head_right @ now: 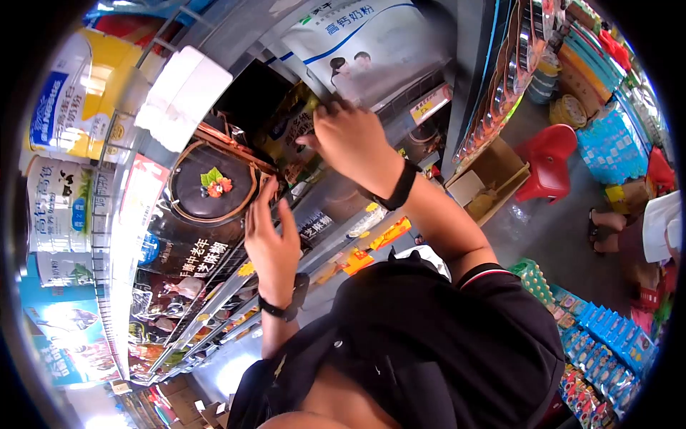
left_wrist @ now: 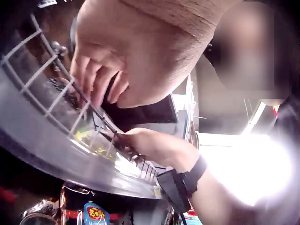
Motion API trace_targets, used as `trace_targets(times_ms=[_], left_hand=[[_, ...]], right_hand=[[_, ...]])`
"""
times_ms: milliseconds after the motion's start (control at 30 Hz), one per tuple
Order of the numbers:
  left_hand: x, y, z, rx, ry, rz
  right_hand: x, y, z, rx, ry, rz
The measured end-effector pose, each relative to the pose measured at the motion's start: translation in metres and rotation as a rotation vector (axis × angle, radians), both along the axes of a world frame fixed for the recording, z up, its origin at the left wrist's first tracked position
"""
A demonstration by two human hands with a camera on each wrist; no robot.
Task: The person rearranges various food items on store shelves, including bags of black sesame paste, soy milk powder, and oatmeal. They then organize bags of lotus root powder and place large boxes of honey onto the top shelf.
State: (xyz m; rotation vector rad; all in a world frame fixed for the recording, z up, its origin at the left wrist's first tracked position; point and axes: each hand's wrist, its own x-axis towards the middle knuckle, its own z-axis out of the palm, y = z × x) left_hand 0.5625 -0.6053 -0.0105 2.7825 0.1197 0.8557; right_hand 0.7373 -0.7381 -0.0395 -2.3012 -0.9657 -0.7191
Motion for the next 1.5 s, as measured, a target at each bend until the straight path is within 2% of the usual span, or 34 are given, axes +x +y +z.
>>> trace_targets(times_ms=[233, 333, 400, 600, 633, 667, 800, 867, 900, 933, 1000, 1033, 1067, 1133, 1167, 1267, 1300, 1333, 1400, 1433, 1467, 1500], left_hand=[[0.029, -0.027, 0.009, 0.011, 0.35, 0.188], [0.029, -0.024, -0.001, 0.196, 0.28, 0.13], [0.03, -0.028, 0.004, 0.091, 0.289, 0.165], [0.03, -0.028, 0.006, -0.042, 0.176, 0.077], [0.03, -0.03, 0.011, -0.122, 0.265, 0.086], [0.03, -0.031, 0.008, -0.134, 0.23, 0.05], [0.044, -0.03, 0.0, -0.168, 0.12, -0.075], [0.061, -0.03, 0.003, -0.113, 0.012, -0.095], [0.067, -0.031, 0.008, -0.162, 0.024, -0.09], [0.075, -0.025, 0.003, -0.125, 0.041, -0.086], [0.086, -0.019, -0.006, -0.158, 0.121, -0.115], [0.091, -0.019, -0.01, -0.147, 0.136, -0.165], [0.089, -0.024, -0.012, -0.284, 0.155, -0.174], [0.09, -0.028, -0.012, -0.266, 0.105, -0.194], [0.092, -0.023, -0.014, -0.311, 0.154, -0.23], [0.091, -0.043, 0.006, -0.566, 0.191, -0.192], [0.1, -0.038, 0.002, -0.459, 0.113, -0.267], [0.104, -0.035, 0.001, -0.466, 0.164, -0.265], [0.11, -0.04, 0.006, -0.407, 0.097, -0.263], [0.113, -0.039, 0.006, -0.402, 0.12, -0.259], [0.116, -0.036, 0.005, -0.397, 0.146, -0.253], [0.121, -0.032, -0.001, -0.368, 0.174, -0.253]], right_hand=[[0.005, 0.018, -0.004, 0.026, 0.11, 0.007], [0.004, 0.022, -0.005, 0.106, 0.215, 0.075], [0.005, 0.02, 0.005, 0.119, 0.337, 0.136], [0.007, 0.018, 0.001, 0.471, 0.465, 0.317], [0.003, 0.014, 0.007, 0.543, 0.469, 0.334], [-0.002, 0.012, 0.01, 0.615, 0.474, 0.352], [-0.015, 0.014, 0.019, 0.811, 0.171, 0.28], [-0.017, 0.017, 0.027, 1.034, 0.38, 0.37], [-0.018, 0.016, 0.03, 1.144, 0.487, 0.416], [-0.013, 0.011, 0.035, 1.065, 0.516, 0.396], [0.005, 0.016, 0.021, 1.043, 0.755, 0.428], [0.005, 0.011, 0.015, 0.939, 0.765, 0.381], [0.004, 0.011, 0.013, 0.952, 0.729, 0.399], [0.005, 0.013, 0.009, 0.704, 0.363, 0.123], [0.004, 0.012, 0.009, 0.703, 0.267, 0.112], [0.004, 0.008, 0.016, 0.826, 0.455, 0.189], [0.007, 0.008, 0.017, 0.852, 0.368, 0.18], [0.006, 0.006, 0.018, 0.884, 0.387, 0.248], [0.008, -0.001, 0.024, 0.945, 0.421, 0.384], [0.009, 0.003, 0.022, 1.027, 0.378, 0.373], [0.009, -0.002, 0.023, 1.044, 0.535, 0.342], [0.016, -0.008, 0.02, 0.948, 0.66, 0.294]])
